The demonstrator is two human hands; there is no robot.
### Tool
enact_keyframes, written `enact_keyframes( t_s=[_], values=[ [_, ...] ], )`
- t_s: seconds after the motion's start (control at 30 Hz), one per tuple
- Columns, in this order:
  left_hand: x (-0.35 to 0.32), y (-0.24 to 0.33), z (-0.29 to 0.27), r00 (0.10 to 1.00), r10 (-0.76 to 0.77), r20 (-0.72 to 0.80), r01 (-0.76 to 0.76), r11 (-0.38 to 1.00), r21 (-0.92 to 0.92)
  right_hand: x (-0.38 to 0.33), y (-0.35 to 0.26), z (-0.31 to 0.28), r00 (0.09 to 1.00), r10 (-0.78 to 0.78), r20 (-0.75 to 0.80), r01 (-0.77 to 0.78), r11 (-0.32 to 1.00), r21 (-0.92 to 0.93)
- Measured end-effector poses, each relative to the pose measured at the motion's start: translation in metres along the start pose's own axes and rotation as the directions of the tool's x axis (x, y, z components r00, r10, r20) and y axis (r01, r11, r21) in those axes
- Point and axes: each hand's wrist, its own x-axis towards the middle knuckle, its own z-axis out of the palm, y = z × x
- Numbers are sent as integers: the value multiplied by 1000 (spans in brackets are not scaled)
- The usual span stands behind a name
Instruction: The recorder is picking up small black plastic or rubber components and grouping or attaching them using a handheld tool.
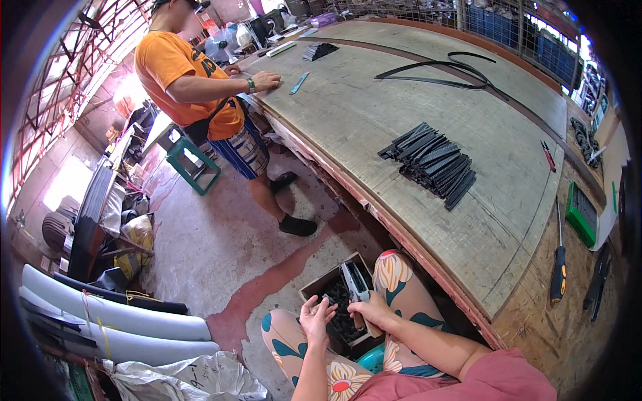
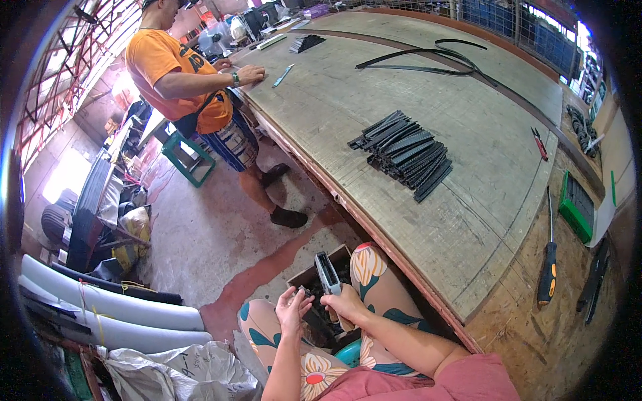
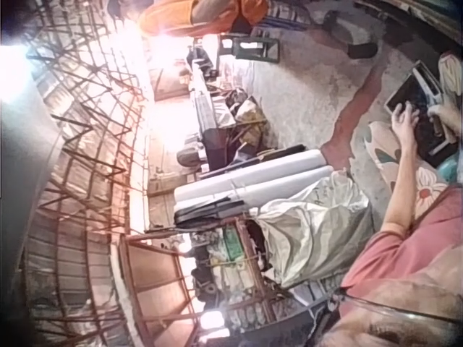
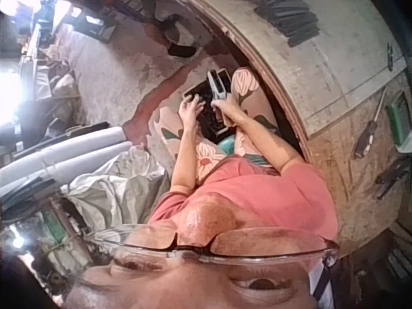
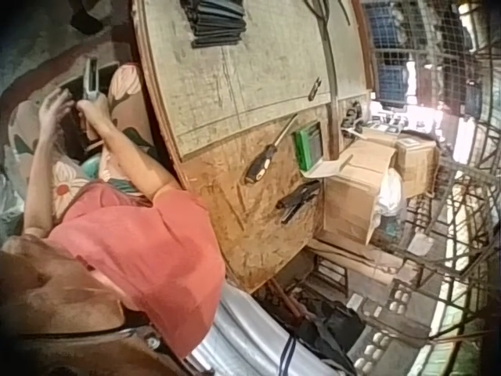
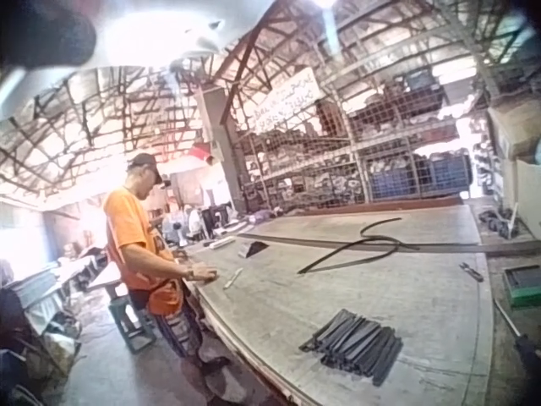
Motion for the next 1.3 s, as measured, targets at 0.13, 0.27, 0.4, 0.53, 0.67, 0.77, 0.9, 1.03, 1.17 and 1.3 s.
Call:
enact_keyframes(
  t_s=[0.13,0.27,0.4,0.53,0.67,0.77,0.9,1.03,1.17,1.3],
  values=[
    [5,-2,-4,1000,-20,-12,19,999,-50,1,1,1,1000,3,-4,-3,1000,6],
    [8,-4,-8,998,-21,56,27,993,-112,-3,-8,3,1000,31,5,-30,999,-33],
    [7,-2,-6,998,-26,64,35,990,-137,-2,-4,3,999,38,-7,-38,998,-51],
    [3,0,-7,996,-57,66,65,989,-133,-4,-6,4,999,38,-7,-38,999,-18],
    [2,-2,-6,994,-65,90,82,976,-200,3,6,3,999,41,-19,-41,999,12],
    [2,-2,-6,992,-65,111,88,970,-226,2,7,3,999,27,-22,-26,999,24],
    [4,-3,-7,992,-38,117,65,970,-233,-2,0,3,999,6,-37,-5,999,41],
    [4,-2,-7,992,-53,114,79,967,-242,-2,-2,3,999,5,-35,-4,1000,18],
    [4,-1,-7,992,-38,120,68,964,-258,2,5,3,1000,-12,-25,12,1000,4],
    [3,-2,-7,994,-44,101,66,971,-228,-3,-2,3,1000,12,-14,-12,1000,-2]
  ],
)
